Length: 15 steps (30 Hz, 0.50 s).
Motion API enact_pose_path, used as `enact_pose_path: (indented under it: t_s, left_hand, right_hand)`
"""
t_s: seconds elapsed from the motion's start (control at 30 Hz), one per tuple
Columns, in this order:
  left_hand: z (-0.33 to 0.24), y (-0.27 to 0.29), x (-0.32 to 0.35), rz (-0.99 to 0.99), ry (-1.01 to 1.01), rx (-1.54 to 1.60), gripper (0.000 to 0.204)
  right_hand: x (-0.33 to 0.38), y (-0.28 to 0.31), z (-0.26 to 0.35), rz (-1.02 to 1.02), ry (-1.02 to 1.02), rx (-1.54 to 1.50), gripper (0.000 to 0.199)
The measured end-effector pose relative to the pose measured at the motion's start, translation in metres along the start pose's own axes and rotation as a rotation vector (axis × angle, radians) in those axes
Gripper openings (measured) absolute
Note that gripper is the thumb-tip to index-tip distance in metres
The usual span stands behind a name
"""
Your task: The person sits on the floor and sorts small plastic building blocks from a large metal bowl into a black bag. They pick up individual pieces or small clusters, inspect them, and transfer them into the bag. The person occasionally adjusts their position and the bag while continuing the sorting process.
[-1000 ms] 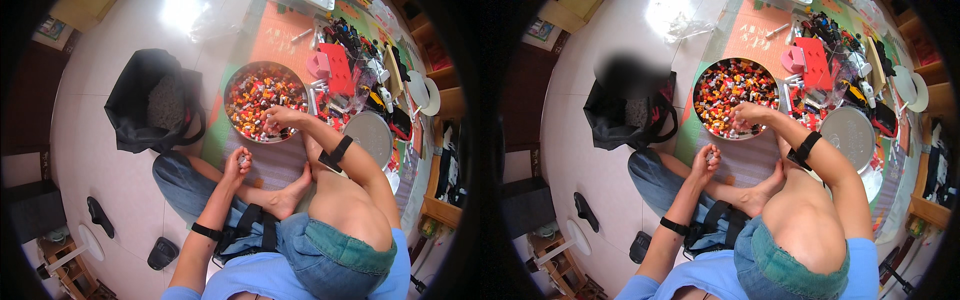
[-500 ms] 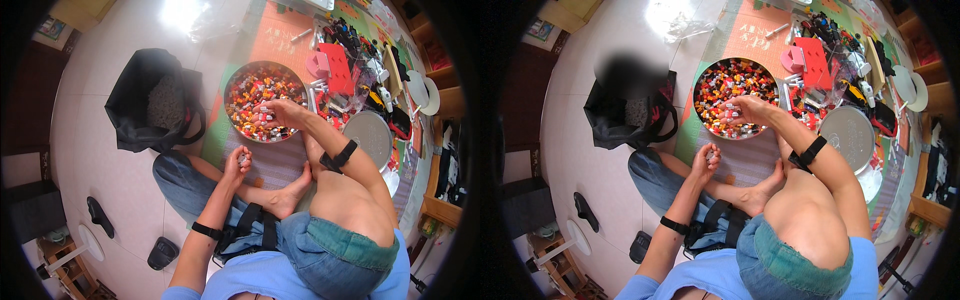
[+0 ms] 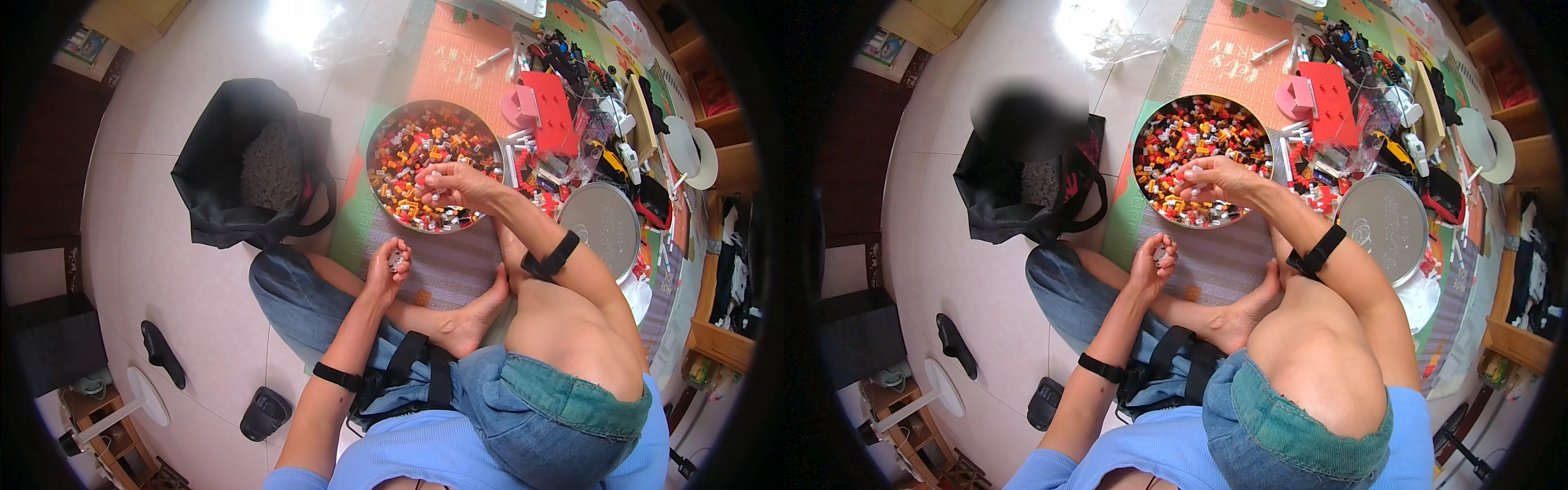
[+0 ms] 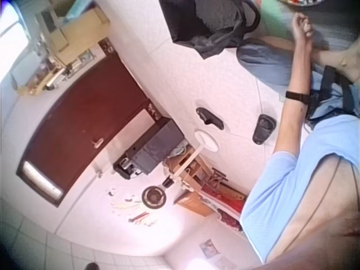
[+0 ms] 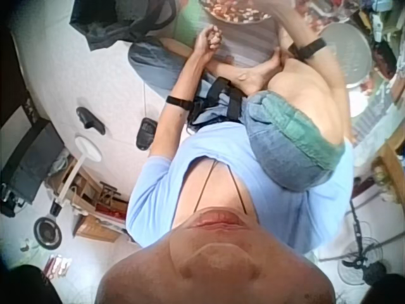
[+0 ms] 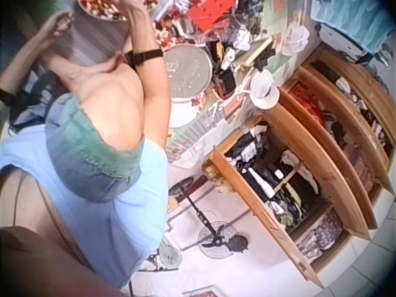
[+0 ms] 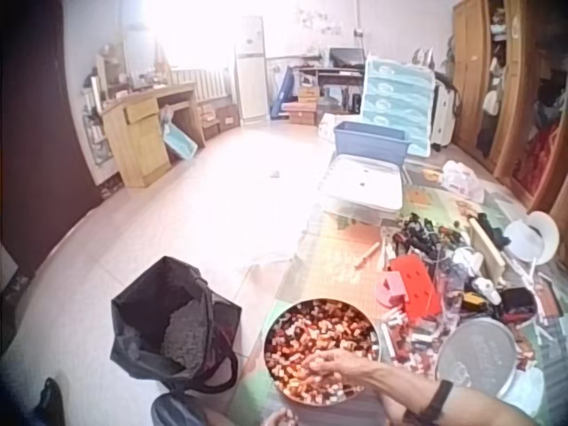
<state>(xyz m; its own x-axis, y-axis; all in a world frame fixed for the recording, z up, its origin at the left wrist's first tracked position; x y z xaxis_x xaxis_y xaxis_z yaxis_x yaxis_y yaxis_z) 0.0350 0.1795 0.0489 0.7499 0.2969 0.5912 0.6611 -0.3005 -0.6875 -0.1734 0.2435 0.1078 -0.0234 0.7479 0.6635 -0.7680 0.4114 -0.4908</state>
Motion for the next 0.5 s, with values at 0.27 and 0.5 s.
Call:
enact_pose_path:
  t_s: [0.27,0.5]
  left_hand:
    - [-0.0011,-0.0027,0.0017,-0.016,0.001,-0.019,0.018]
    - [-0.001,-0.0034,0.0015,-0.004,-0.004,-0.019,0.018]
  right_hand:
    - [-0.0049,0.0029,-0.0051,-0.093,-0.038,-0.105,0.028]
    - [-0.0013,0.0075,-0.0066,-0.164,-0.125,0.0,0.051]
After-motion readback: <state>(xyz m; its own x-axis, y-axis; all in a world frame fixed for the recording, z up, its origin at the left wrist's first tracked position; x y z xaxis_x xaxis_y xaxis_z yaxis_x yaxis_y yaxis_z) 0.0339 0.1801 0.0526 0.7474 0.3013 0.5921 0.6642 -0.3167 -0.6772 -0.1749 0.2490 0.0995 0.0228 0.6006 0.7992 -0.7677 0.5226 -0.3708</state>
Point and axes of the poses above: each hand's wrist, its own x-axis away from the middle knuckle, its own y-axis out of the back of the hand, z = x × y, the point moved 2 cm from there along -x, towards the middle knuckle, and after that the axes turned 13 degrees about -y, right-handed, at the moved point
